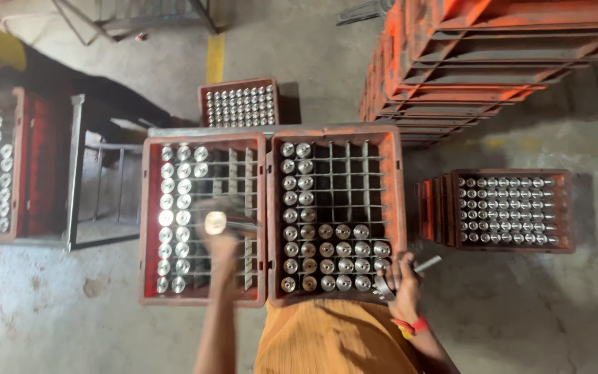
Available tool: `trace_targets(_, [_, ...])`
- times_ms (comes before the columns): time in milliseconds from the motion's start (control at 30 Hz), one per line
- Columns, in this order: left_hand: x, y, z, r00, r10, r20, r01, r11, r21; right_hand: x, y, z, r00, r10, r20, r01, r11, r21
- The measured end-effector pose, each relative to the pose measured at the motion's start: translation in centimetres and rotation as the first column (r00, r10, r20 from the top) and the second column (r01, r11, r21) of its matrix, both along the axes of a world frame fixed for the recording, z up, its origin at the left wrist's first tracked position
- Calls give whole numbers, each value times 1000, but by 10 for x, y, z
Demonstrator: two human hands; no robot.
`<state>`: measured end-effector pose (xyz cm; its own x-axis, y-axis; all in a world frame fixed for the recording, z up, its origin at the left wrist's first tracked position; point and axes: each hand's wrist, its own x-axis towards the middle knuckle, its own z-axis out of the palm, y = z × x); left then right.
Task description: The person stands over two divided plastic crates on the factory floor and moves machined metal dome-shaped parts one at a time from the left crate into the right crate, holding a metal rod in one hand while transferring with the other. The right crate gradually fills with parts as the left crate empties.
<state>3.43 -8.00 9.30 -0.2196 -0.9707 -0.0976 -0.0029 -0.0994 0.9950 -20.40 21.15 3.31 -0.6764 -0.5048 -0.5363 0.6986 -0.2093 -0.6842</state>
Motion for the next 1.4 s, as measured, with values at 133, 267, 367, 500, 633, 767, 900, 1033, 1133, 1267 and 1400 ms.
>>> trace_targets(133, [-61,87,-40,953,-303,-14,269,826,496,15,-42,24,983,156,-95,-166,981,-103])
trace_targets(267, [-62,143,-21,810,-513,285,435,851,295,23,-63,65,982,136,-128,-164,954,-250])
trace_targets(367, [-61,157,6,679,-573,459,574,804,153,20,-72,85,979,121,-167,-159,958,-239])
trace_targets(500, [-71,155,27,589,-627,511,598,763,246,27,-79,90,980,90,-175,-131,962,-238])
trace_targets(633, [-75,153,32,533,-652,539,658,720,221,36,-68,82,961,81,-263,-144,963,-228])
trace_targets(767, [-72,156,30,487,-720,494,716,653,246,40,-56,70,928,146,-344,-244,934,-261])
trace_targets(900, [-72,155,23,484,-735,475,745,631,218,35,-52,60,927,163,-339,-257,932,-254])
trace_targets(1033, [-76,149,12,447,-769,458,785,582,211,22,-51,51,968,94,-232,-148,962,-229])
trace_targets(1133, [-86,146,2,413,-767,492,828,541,147,16,-46,45,970,9,-242,-54,982,-179])
trace_targets(1267, [-103,143,-15,318,-819,478,899,421,122,1,-35,44,969,-102,-227,63,983,-175])
trace_targets(1400, [-112,132,-37,203,-743,638,883,420,208,-45,-14,56,917,-254,-308,217,965,-151])
